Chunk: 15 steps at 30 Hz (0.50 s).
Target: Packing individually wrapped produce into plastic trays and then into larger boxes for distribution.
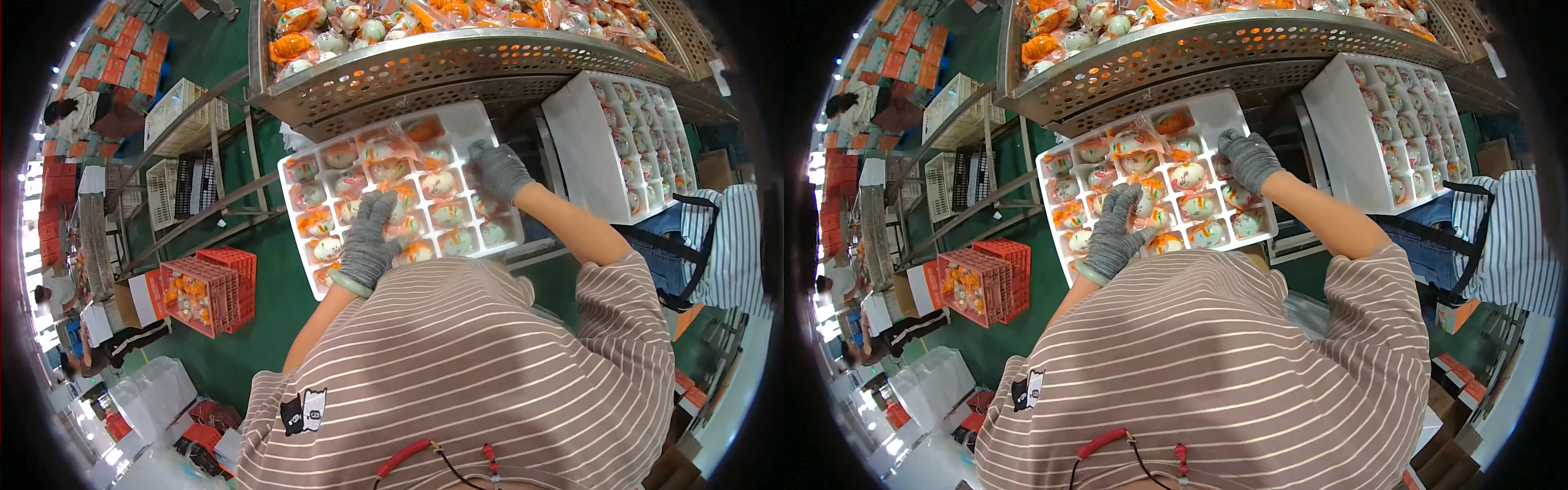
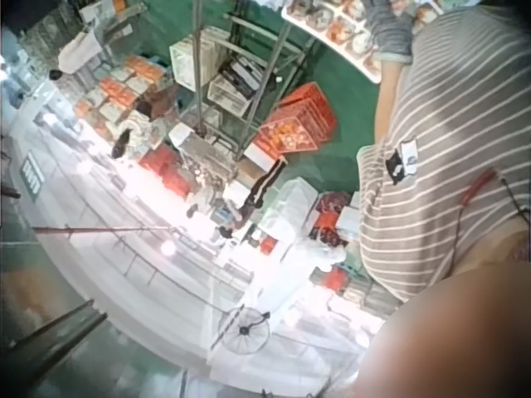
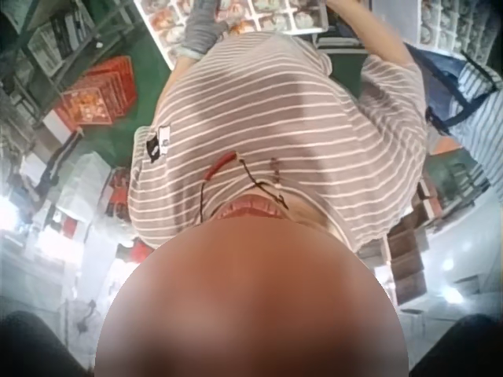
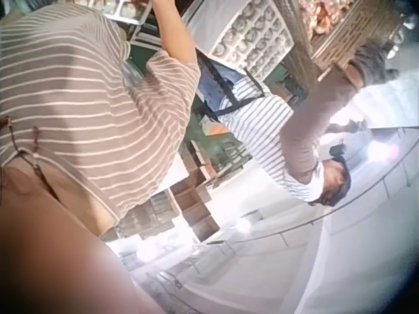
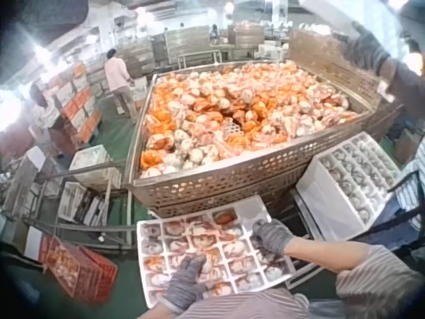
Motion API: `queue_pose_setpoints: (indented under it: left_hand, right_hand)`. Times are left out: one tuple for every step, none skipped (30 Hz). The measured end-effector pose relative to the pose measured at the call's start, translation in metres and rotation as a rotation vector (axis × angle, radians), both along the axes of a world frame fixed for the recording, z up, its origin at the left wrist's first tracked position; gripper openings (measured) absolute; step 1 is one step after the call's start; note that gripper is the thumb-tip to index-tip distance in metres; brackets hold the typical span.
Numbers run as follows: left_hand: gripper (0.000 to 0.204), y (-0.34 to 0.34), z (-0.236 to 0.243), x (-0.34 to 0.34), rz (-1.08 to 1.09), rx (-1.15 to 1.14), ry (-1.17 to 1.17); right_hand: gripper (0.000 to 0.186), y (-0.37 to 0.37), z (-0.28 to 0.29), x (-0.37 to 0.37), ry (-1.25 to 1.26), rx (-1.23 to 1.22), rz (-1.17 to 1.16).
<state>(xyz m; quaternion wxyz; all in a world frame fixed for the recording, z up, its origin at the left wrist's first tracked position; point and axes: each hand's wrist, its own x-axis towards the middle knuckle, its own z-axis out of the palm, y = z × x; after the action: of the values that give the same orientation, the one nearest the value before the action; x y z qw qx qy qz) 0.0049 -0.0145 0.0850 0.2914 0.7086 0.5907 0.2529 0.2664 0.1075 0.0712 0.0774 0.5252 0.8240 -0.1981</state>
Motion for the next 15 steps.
queue_pose_setpoints:
  left_hand:
    - [0.045,0.0,-0.006,-0.005,0.063,-0.04,-0.141]
    - [0.039,0.001,-0.016,-0.011,0.136,-0.076,-0.282]
    - [0.032,0.001,-0.023,-0.018,0.21,-0.11,-0.424]
    - [0.022,0.003,-0.018,-0.018,0.294,-0.122,-0.471]
    - [0.021,0.006,-0.015,-0.022,0.318,-0.157,-0.517]
    - [0.02,0.008,-0.013,-0.028,0.343,-0.192,-0.564]
    - [0.02,0.009,-0.01,-0.032,0.366,-0.225,-0.608]
    - [0.018,0.009,-0.004,-0.031,0.356,-0.208,-0.68]
    - [0.018,0.008,0.004,-0.028,0.335,-0.203,-0.718]
    - [0.017,0.006,0.014,-0.023,0.313,-0.197,-0.755]
    - [0.017,0.006,0.022,-0.018,0.28,-0.197,-0.798]
    - [0.019,0.008,0.028,-0.017,0.152,-0.11,-0.592]
    - [0.019,0.007,0.03,-0.015,0.092,-0.017,-0.542]
    - [0.019,0.006,0.031,-0.013,0.032,0.077,-0.491]
    - [0.019,0.005,0.033,-0.011,-0.027,0.17,-0.439]
  right_hand:
    - [0.027,-0.007,0.001,0.002,0.101,0.043,-0.057]
    - [0.027,-0.012,0.003,0.005,0.203,0.087,-0.104]
    - [0.028,-0.018,0.003,0.006,0.306,0.129,-0.15]
    - [0.025,-0.025,0.001,0.008,0.361,0.108,-0.223]
    - [0.025,-0.034,0.0,0.004,0.549,0.076,-0.246]
    - [0.025,-0.045,0.001,-0.003,0.736,0.041,-0.269]
    - [0.025,-0.055,0.002,-0.011,0.926,0.007,-0.291]
    - [0.026,-0.064,0.013,-0.026,1.011,-0.12,-0.337]
    - [0.036,-0.069,0.024,-0.041,0.989,-0.34,-0.435]
    - [0.043,-0.069,0.034,-0.057,1.03,-0.473,-0.48]
    - [0.05,-0.069,0.039,-0.068,1.066,-0.601,-0.534]
    - [0.055,-0.068,0.039,-0.078,1.049,-0.597,-0.496]
    - [0.06,-0.064,0.038,-0.086,1.027,-0.594,-0.453]
    - [0.065,-0.062,0.039,-0.089,1.005,-0.591,-0.409]
    - [0.067,-0.063,0.04,-0.089,1.04,-0.528,-0.404]
